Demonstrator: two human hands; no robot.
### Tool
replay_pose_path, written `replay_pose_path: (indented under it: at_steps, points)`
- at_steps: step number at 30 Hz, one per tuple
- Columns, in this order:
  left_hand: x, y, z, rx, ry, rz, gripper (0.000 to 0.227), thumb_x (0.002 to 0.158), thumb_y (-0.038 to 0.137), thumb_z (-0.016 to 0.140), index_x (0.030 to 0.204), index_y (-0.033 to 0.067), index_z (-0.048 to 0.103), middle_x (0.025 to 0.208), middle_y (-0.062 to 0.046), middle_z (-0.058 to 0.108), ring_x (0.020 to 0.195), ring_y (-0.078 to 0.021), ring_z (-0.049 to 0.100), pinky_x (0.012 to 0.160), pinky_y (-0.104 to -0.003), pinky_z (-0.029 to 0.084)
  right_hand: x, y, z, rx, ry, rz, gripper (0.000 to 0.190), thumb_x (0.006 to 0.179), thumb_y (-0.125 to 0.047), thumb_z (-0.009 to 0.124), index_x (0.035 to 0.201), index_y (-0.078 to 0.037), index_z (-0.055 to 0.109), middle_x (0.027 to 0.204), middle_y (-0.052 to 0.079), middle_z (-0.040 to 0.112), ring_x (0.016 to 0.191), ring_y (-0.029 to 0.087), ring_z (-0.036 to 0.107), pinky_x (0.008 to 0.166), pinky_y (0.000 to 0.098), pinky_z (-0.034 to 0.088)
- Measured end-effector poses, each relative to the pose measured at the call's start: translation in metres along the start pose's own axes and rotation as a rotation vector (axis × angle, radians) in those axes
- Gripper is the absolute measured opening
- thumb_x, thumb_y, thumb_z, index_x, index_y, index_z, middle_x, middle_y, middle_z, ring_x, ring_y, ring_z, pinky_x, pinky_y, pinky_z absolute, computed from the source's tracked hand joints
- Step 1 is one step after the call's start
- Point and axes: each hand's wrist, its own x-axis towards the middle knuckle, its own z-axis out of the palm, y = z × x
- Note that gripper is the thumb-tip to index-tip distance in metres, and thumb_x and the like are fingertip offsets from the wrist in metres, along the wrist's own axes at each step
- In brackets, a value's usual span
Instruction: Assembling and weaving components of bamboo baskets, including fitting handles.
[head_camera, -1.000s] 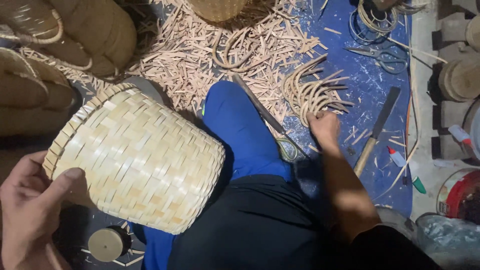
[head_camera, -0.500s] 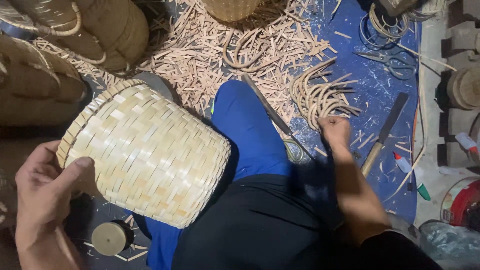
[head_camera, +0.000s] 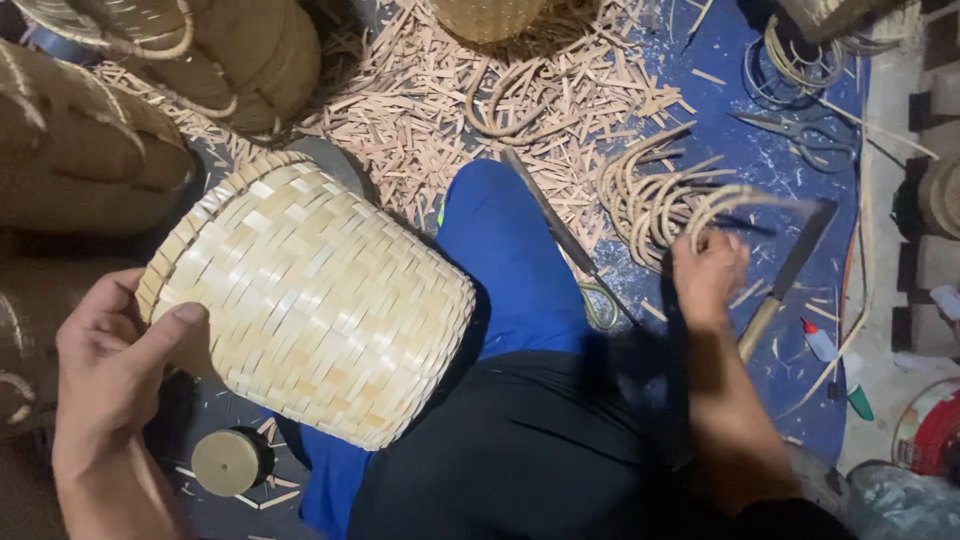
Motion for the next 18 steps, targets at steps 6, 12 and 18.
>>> replay_pose_path:
  at_steps: [6, 12, 18]
  points:
    - [0.000, 0.011, 0.012, -0.034, -0.028, 0.010, 0.041, 0.092, 0.000, 0.072, 0.131, -0.0069, 0.060, 0.117, -0.016, 0.072, 0.102, -0.0174, 0.070, 0.089, -0.030, 0.057, 0.010, -0.090, 0.022, 0.023, -0.050, -0.572, 0.029, 0.089, -0.032, 0.077, 0.094, -0.003, 0.075, 0.097, 0.018, 0.069, 0.099, 0.038, 0.061, 0.086, 0.0500, 0.048]
    - [-0.014, 0.017, 0.012, -0.005, 0.004, -0.018, 0.040, 0.088, 0.001, 0.074, 0.126, -0.0045, 0.062, 0.111, -0.011, 0.072, 0.097, -0.0143, 0.067, 0.086, -0.029, 0.055, 0.016, -0.170, 0.065, 0.014, -0.359, -0.530, 0.031, 0.084, -0.033, 0.076, 0.085, -0.002, 0.074, 0.090, 0.024, 0.072, 0.091, 0.042, 0.068, 0.083, 0.0499, 0.053]
    - [-0.017, 0.010, 0.005, 0.019, 0.017, -0.011, 0.041, 0.086, 0.006, 0.076, 0.124, -0.0013, 0.062, 0.110, -0.009, 0.072, 0.098, -0.0142, 0.066, 0.087, -0.029, 0.054, 0.036, -0.140, 0.089, 0.250, -0.315, -0.513, 0.028, 0.087, -0.030, 0.076, 0.091, -0.002, 0.076, 0.089, 0.022, 0.073, 0.082, 0.039, 0.070, 0.076, 0.0465, 0.055]
